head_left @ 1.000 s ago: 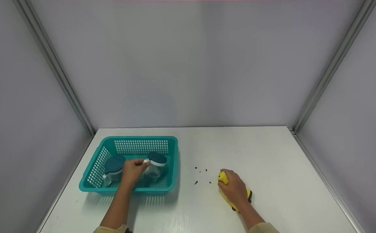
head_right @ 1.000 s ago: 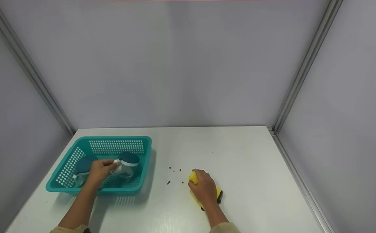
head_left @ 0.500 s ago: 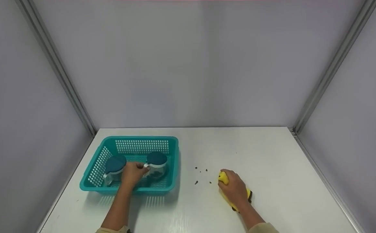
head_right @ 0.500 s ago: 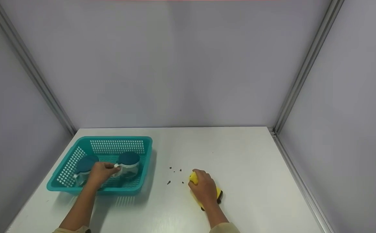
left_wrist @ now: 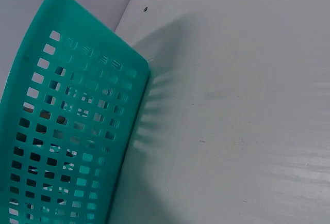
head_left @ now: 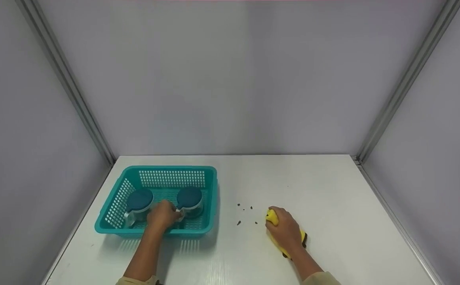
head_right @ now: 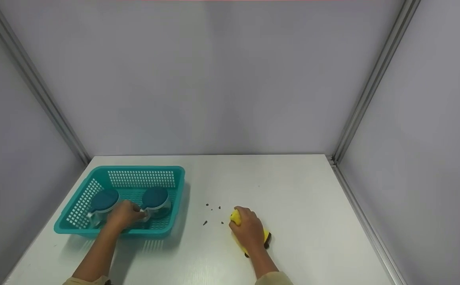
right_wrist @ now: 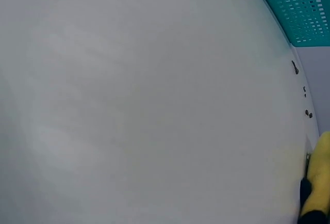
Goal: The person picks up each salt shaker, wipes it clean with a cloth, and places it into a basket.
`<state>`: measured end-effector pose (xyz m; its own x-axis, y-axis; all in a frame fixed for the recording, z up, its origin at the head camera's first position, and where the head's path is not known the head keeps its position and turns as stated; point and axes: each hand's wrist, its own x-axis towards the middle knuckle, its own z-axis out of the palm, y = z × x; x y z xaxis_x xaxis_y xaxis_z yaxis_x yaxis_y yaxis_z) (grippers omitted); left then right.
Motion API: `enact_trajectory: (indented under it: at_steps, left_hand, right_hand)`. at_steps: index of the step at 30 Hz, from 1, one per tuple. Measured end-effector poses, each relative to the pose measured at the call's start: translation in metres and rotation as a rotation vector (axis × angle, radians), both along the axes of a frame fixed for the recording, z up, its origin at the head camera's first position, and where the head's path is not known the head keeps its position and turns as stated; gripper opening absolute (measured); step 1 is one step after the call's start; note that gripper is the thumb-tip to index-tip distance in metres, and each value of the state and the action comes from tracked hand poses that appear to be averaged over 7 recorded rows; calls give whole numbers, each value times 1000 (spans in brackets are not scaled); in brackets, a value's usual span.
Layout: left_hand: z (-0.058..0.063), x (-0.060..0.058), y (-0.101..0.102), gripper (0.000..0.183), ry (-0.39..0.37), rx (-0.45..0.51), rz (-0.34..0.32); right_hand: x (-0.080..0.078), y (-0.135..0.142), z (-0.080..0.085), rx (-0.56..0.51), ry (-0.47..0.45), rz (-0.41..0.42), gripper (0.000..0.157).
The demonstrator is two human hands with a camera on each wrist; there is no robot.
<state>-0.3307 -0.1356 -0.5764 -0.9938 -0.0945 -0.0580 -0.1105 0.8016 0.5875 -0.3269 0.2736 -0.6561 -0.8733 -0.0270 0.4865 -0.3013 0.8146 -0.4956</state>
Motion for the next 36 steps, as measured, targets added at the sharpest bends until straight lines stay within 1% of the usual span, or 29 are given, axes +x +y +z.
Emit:
enact_trajectory:
  at_steps: [6, 10, 14, 15, 18, 20, 23, 25, 30, 36]
  left_hand:
    - [1, 1, 0, 53, 26, -28, -17]
    - [3, 6, -1, 51, 41, -24, -26]
    - [4, 10, -4, 32, 52, -31, -54]
    - [4, 11, -5, 30, 53, -35, -67]
    - [5, 14, -7, 38, 60, -44, -99]
    - [5, 16, -9, 41, 56, -51, -105]
    - [6, 19, -11, 41, 63, -66, -87]
    - [7, 21, -12, 41, 70, -70, -78]
    - [6, 24, -16, 43, 94, -40, -70]
    - [4, 28, -16, 39, 152, -21, -52]
  right_hand:
    - [0, 0, -1, -2, -3, -2, 41]
    - [0, 0, -1, 2, -8, -1, 41]
    - [1, -1, -1, 5, -22, 4, 42]
    - [1, -1, 0, 12, -26, 5, 42]
    - [1, -3, 2, 53, -38, -1, 45]
    - [0, -3, 3, 99, -44, -15, 48]
    - [-2, -4, 4, 160, -66, -49, 50]
    - [-3, -4, 4, 184, -82, -75, 50]
    - [-5, -3, 5, 202, -104, -136, 50]
    - [-8, 0, 7, 196, -142, -149, 50]
